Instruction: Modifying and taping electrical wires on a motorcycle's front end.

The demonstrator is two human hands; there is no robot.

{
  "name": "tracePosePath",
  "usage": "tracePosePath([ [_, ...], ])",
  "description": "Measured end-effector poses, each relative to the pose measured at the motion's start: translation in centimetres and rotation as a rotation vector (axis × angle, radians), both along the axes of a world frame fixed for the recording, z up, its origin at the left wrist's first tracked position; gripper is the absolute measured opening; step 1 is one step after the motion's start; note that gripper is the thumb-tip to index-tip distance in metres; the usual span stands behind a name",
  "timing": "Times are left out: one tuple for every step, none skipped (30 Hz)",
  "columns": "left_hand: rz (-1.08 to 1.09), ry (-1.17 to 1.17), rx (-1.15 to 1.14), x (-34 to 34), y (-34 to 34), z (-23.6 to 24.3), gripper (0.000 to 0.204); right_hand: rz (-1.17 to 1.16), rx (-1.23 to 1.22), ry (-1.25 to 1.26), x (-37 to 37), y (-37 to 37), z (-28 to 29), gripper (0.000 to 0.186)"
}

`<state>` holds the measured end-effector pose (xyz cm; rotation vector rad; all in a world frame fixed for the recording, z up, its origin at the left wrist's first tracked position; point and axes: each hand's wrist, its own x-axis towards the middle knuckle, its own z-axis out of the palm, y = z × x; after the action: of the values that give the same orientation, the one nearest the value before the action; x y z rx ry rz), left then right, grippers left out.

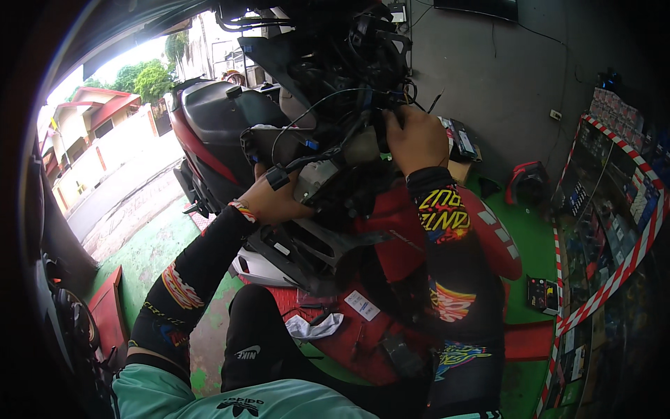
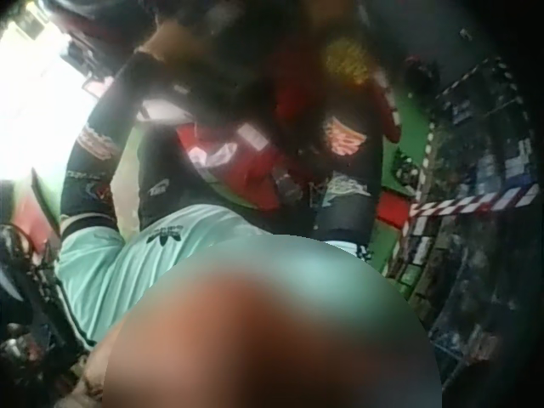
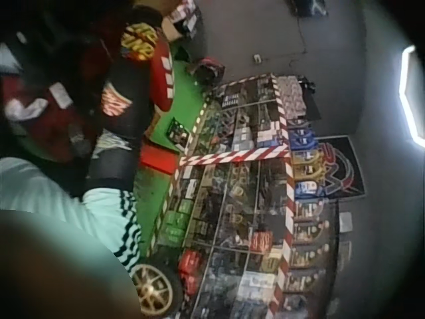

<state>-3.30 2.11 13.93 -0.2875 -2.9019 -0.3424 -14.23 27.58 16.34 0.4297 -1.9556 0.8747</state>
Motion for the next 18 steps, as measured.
tracePosePath([
  [0.022, -0.05, 0.012, 0.1, -0.1, -0.2, 0.09, -0.037, -0.029, -0.047, 0.0, 0.0, 0.3, 0.036],
  [-0.02, 0.086, -0.02, 0.4, -0.1, -0.6, 0.089, -0.029, -0.014, -0.042, 0.0, 0.0, 0.5, 0.036],
  [-0.063, 0.231, -0.047, 0.6, -0.1, -1.0, 0.089, -0.082, 0.018, -0.054, 0.0, -0.1, 0.6, 0.037],
  [-0.071, 0.226, -0.053, 0.9, -0.1, -1.4, 0.089, -0.143, 0.044, -0.047, 0.1, -0.2, 0.8, 0.038],
  [-0.063, 0.327, -0.118, 1.1, -0.1, -1.8, 0.078, -0.147, 0.049, -0.064, 0.1, -0.1, 0.8, 0.038],
  [-0.06, 0.403, -0.154, 1.2, -0.1, -1.9, 0.069, -0.16, 0.085, -0.07, 0.3, -0.1, 0.7, 0.04],
  [-0.067, 0.426, -0.185, 1.0, -0.2, -1.9, 0.069, -0.165, 0.115, -0.059, 0.3, 0.0, 0.5, 0.041],
  [-0.074, 0.369, -0.116, 0.8, -0.3, -1.6, 0.069, -0.181, 0.117, -0.079, 0.4, 0.1, 0.3, 0.041],
  [-0.081, 0.315, -0.049, 0.6, -0.3, -1.3, 0.069, -0.178, 0.1, -0.115, 0.5, 0.3, 0.0, 0.043],
  [-0.09, 0.318, -0.051, 0.3, -0.3, -0.9, 0.069, -0.171, 0.081, -0.123, 0.4, 0.6, -0.3, 0.044],
  [-0.069, 0.188, -0.009, 0.1, -0.4, -0.5, 0.069, -0.182, 0.079, -0.151, 0.3, 1.0, -0.5, 0.044],
  [-0.048, 0.061, 0.029, -0.1, -0.4, -0.1, 0.07, -0.108, 0.089, -0.14, 0.1, 1.5, -0.6, 0.044],
  [-0.056, 0.067, 0.023, -0.2, -0.4, 0.1, 0.07, -0.037, 0.083, -0.107, -0.2, 2.1, -0.6, 0.045],
  [-0.065, 0.037, 0.032, -0.1, -0.4, 0.1, 0.07, -0.041, 0.09, -0.121, -0.3, 2.8, -0.8, 0.045],
  [-0.073, 0.007, 0.039, -0.1, -0.5, 0.1, 0.07, 0.02, 0.13, -0.09, -0.5, 3.5, -1.0, 0.045],
  [-0.083, 0.016, 0.028, 0.0, -0.4, 0.0, 0.07, 0.068, 0.169, -0.067, -0.7, 4.5, -0.9, 0.045],
  [-0.092, 0.125, 0.0, 0.2, -0.4, -0.3, 0.069, 0.068, 0.156, -0.045, -0.9, 5.6, -0.7, 0.045],
  [-0.103, 0.231, -0.025, 0.1, -0.4, -0.5, 0.069, 0.097, 0.19, -0.166, -1.1, 6.9, -0.5, 0.043],
])
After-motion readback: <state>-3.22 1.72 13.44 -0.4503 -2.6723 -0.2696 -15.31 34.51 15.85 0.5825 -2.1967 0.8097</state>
